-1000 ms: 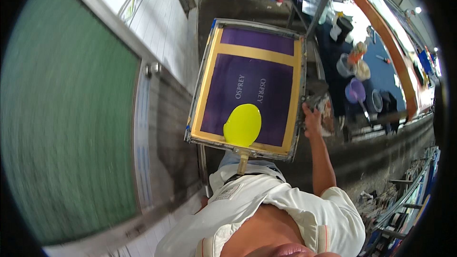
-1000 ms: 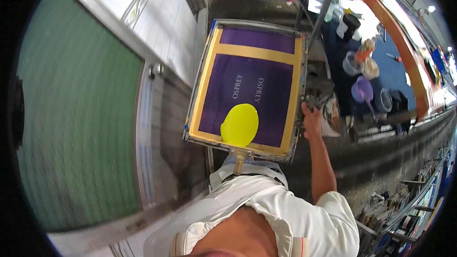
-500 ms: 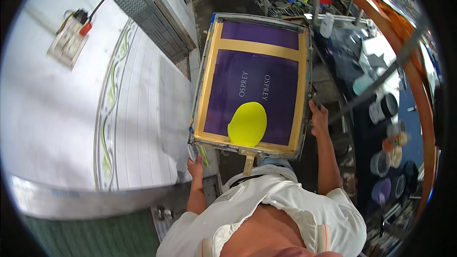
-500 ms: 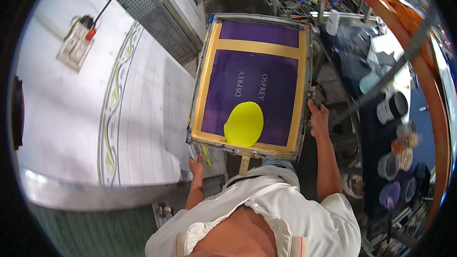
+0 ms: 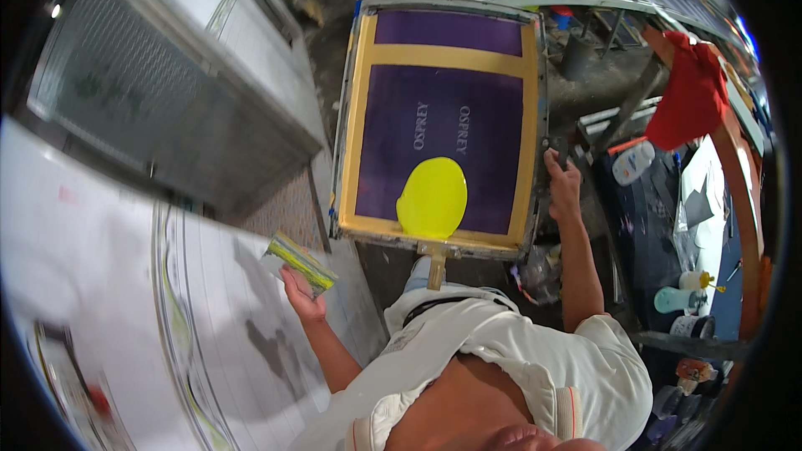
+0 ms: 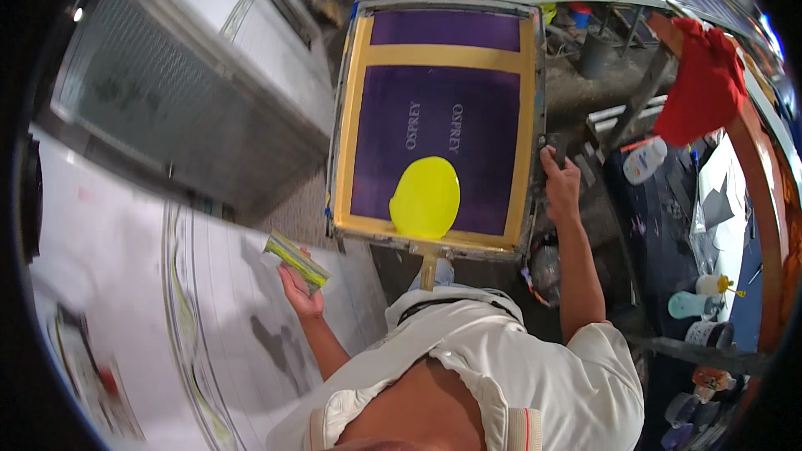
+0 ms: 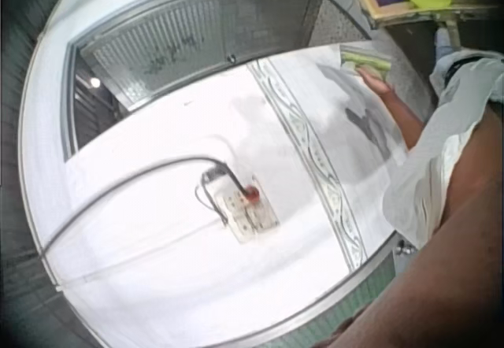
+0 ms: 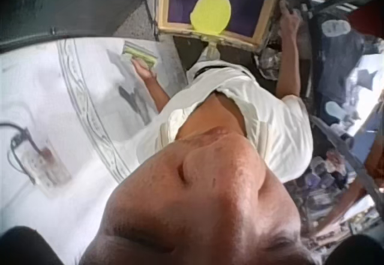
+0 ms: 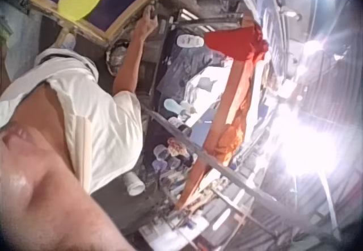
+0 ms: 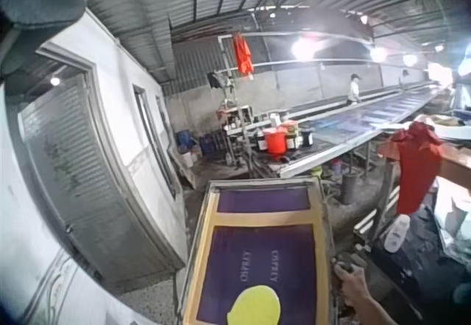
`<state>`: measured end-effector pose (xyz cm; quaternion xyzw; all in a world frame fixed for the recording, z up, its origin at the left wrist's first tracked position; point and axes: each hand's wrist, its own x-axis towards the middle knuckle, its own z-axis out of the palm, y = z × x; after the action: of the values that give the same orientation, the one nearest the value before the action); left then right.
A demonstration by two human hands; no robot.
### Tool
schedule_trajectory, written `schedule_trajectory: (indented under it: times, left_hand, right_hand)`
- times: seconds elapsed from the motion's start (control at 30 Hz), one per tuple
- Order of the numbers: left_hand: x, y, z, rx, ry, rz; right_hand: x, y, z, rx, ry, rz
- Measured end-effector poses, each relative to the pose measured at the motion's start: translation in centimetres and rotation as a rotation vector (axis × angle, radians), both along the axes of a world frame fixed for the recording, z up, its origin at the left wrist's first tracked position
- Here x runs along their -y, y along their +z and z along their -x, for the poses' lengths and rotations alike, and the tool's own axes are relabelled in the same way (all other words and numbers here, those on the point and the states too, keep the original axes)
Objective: The person prepares yellow ink in a small container, then uses a squeegee to pull the ink across a screen-printing frame over a purple fabric panel. The person repeatedly strokes the squeegee to transfer the ink through the screen onto the fabric.
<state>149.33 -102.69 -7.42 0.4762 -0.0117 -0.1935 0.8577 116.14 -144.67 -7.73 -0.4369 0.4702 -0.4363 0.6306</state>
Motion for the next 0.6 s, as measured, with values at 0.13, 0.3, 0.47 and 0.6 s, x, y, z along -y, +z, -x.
schedule_trajectory:
  times: [0.13, 0.3, 0.47, 0.6]
  left_hand:
    - [14.2, 0.3, -15.6, 0.107, -0.29, -0.173]
    - [37.6, 4.6, -24.7, 0.182, -0.718, -0.171]
    - [55.6, 6.4, -21.4, 0.027, -0.881, -0.127]
    - [66.9, 3.7, -20.9, 0.009, -1.005, -0.142]
  right_hand:
    - [5.7, 0.6, -6.2, -0.056, -0.135, 0.048]
    - [15.6, 3.0, -9.3, 0.023, -0.271, 0.004]
    - [24.5, 5.8, -6.5, 0.109, -0.343, 0.081]
    - [31.5, 8.5, -5.1, 0.032, -0.39, 0.147]
